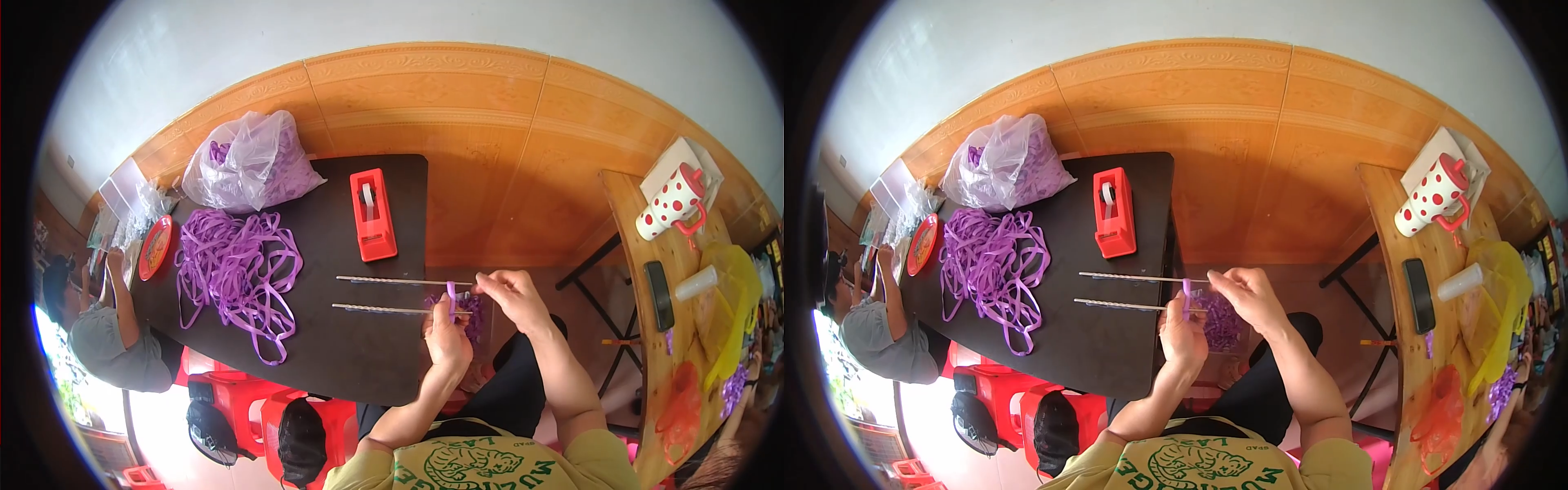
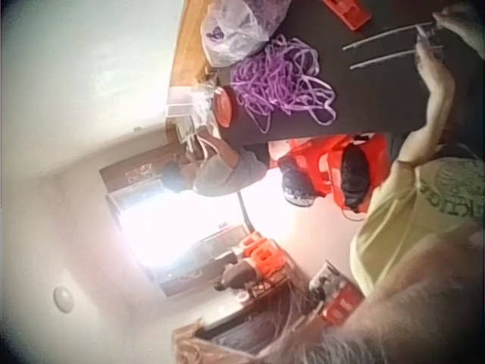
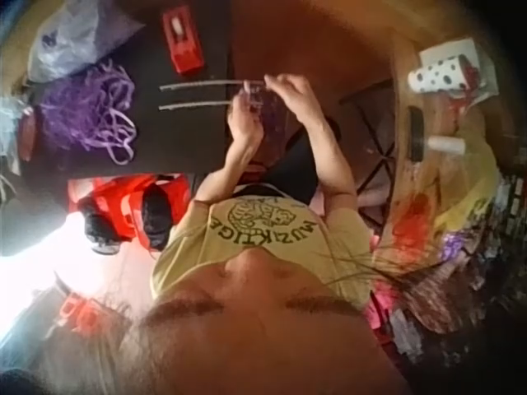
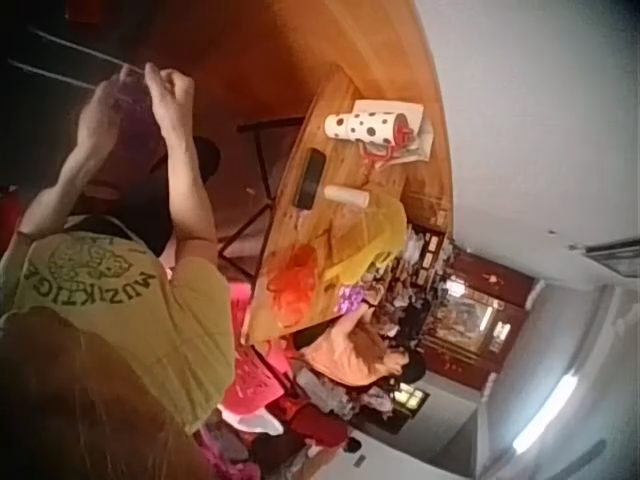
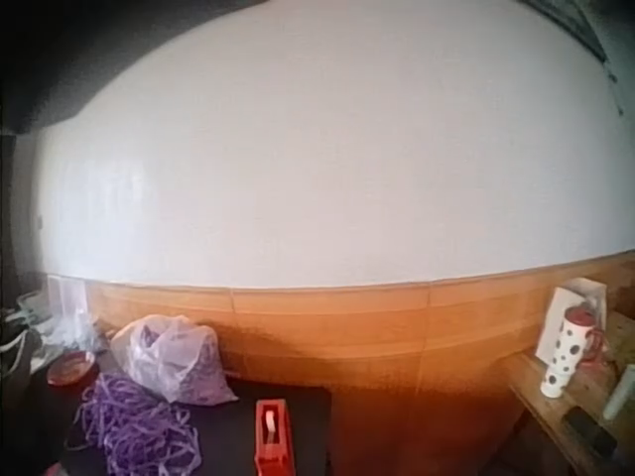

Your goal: Wrapping and weaving purple ribbons around two horizontal metal rods to create a pattern.

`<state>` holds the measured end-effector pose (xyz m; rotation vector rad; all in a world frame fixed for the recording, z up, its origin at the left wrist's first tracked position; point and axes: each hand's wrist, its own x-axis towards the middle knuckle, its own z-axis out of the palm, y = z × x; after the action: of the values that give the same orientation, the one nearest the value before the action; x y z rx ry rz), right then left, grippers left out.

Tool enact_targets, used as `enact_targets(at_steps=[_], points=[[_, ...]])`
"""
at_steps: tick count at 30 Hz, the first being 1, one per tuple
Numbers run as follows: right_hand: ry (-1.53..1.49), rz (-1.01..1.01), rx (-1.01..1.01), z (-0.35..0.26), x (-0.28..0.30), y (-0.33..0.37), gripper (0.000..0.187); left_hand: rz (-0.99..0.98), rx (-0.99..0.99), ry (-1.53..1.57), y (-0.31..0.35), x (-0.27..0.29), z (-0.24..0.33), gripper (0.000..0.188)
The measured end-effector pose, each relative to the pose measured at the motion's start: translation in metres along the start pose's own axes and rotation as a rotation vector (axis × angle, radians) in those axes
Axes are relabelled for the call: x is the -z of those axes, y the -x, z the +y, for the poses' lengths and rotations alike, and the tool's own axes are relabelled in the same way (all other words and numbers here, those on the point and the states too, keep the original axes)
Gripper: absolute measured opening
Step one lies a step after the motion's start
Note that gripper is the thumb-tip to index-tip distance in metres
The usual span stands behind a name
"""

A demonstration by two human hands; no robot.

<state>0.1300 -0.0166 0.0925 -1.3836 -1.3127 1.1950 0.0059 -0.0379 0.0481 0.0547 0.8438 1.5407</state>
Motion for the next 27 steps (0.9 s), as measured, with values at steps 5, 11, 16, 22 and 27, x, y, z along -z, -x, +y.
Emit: enact_targets(at_steps=[5,11,16,22,27], points=[[-0.349,-0.137,-0.145,0.010,-0.012,0.007,0.025,-0.028,0.008,-0.041,0.003,0.000,0.003,0.011],[-0.396,-0.093,0.061,0.024,-0.018,0.003,0.008,-0.035,0.013,-0.015,0.004,-0.002,0.004,0.011],[-0.430,-0.156,-0.064,0.028,-0.014,0.000,0.007,-0.038,-0.014,0.021,0.008,-0.008,0.007,0.017],[-0.576,-0.273,-0.177,0.046,-0.015,-0.009,0.009,-0.107,0.031,0.022,0.013,-0.012,0.016,0.020],[-0.729,-0.473,-0.187,0.057,-0.026,-0.023,0.015,-0.096,0.105,0.097,0.013,0.001,0.016,0.017]])
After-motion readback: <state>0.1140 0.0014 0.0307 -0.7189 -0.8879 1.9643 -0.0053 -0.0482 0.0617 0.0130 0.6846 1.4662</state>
